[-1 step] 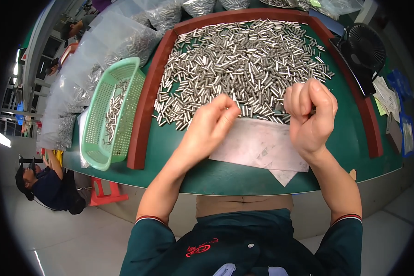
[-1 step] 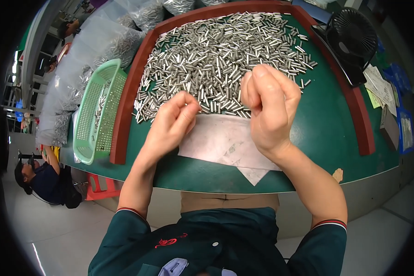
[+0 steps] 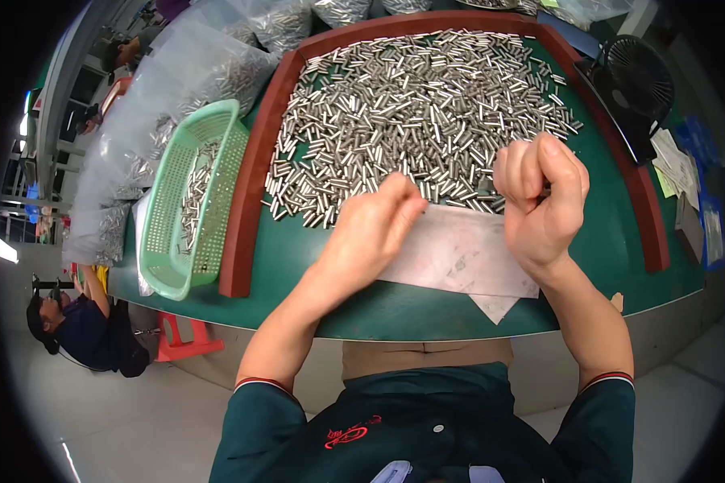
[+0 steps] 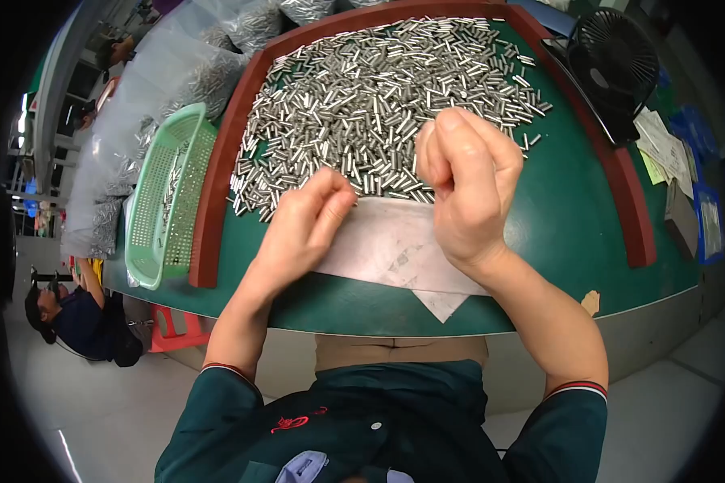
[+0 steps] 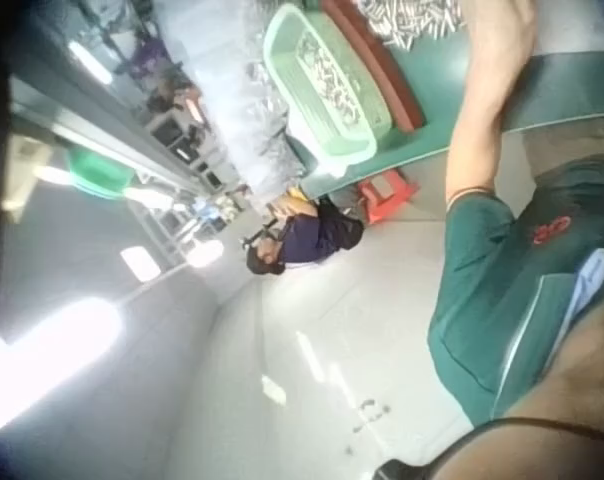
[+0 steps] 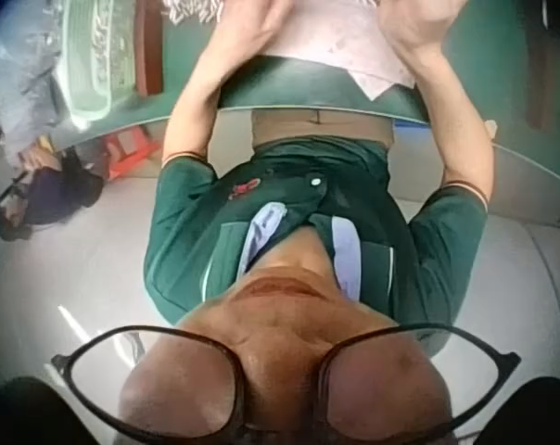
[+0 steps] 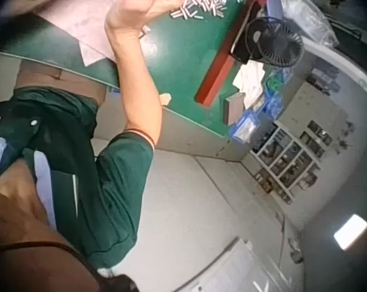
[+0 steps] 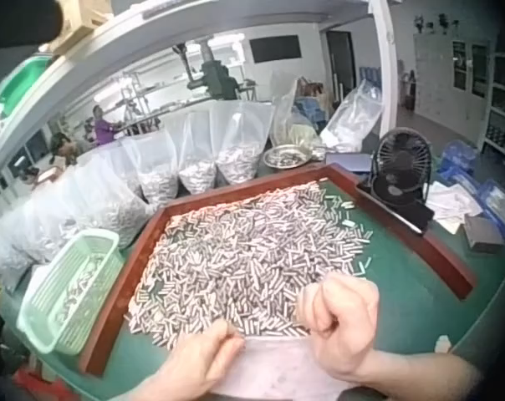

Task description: Picking up small metal pins from a pile, wiping them with a cloth to clean them, and sorting them into a plastic basket.

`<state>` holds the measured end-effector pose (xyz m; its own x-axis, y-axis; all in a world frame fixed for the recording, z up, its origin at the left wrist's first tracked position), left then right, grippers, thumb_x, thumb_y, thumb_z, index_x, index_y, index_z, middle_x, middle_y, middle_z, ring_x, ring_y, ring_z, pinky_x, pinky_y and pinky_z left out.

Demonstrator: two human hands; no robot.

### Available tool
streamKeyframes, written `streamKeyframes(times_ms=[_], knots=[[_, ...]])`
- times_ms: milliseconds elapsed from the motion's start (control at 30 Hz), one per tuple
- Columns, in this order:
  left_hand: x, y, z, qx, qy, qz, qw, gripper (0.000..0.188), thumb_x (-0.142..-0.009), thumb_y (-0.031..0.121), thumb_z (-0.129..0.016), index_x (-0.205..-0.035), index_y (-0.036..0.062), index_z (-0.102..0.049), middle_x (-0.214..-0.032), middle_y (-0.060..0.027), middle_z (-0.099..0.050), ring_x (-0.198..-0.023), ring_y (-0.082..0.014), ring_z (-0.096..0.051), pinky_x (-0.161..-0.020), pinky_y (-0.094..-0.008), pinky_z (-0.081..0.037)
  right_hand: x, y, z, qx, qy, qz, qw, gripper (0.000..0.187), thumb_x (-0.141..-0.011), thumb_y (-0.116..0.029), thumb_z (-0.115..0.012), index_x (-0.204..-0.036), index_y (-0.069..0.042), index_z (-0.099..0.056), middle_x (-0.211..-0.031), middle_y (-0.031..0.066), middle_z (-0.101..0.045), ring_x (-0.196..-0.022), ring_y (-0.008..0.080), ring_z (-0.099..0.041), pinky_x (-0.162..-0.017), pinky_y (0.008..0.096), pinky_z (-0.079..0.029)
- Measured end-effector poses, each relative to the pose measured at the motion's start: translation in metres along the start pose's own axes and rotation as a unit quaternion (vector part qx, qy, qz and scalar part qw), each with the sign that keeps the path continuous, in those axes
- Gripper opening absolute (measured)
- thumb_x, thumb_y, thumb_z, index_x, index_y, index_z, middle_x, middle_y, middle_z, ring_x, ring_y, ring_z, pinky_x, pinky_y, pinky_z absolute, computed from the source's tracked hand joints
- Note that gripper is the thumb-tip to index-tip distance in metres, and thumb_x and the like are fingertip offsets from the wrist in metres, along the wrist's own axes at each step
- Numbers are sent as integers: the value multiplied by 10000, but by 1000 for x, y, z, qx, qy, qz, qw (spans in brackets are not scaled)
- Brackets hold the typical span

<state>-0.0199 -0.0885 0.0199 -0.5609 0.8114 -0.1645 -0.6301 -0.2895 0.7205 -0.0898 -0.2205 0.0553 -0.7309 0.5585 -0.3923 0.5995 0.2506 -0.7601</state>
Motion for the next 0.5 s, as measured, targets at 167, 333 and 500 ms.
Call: streamKeyframes(times_ms=[167,333,500], knots=[[6,-2,-30,-208,-97,-11,973,141,-812,140,-527,-803,22,-451,-593,-134,-543,-532,-302,-546,-486,-376,-418,5,30,-4,-108,0,-114,988,354,-845,-166,-357,-506,-75,-310,-429,0,-280,-401,77,-225,-393,238,-191],[5,-1,-15,-119,-95,3,988,146,-736,74,-600,-791,2,-486,-558,-112,-525,-464,-246,-507,-459,-326,-385,15,50,-5,-132,52,-202,969,402,-879,-243,-275,-494,-131,-251,-399,-27,-224,-384,82,-153,-388,240,-163],[5,-4,-16,-88,-82,11,993,110,-730,51,-597,-704,-10,-509,-525,-106,-509,-443,-216,-499,-445,-304,-383,20,64,-2,-138,69,-211,965,417,-888,-252,-251,-488,-135,-237,-400,-25,-218,-383,87,-145,-386,243,-161]])
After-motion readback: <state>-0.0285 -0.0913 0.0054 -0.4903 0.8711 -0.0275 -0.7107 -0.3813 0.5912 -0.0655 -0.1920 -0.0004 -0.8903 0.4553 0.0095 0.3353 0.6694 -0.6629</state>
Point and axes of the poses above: each hand's wrist, its own x-axis away from the middle knuckle, its own z-axis out of the back of the hand, y = z × x, the point moved 9 cm from there along -x, towards the middle knuckle
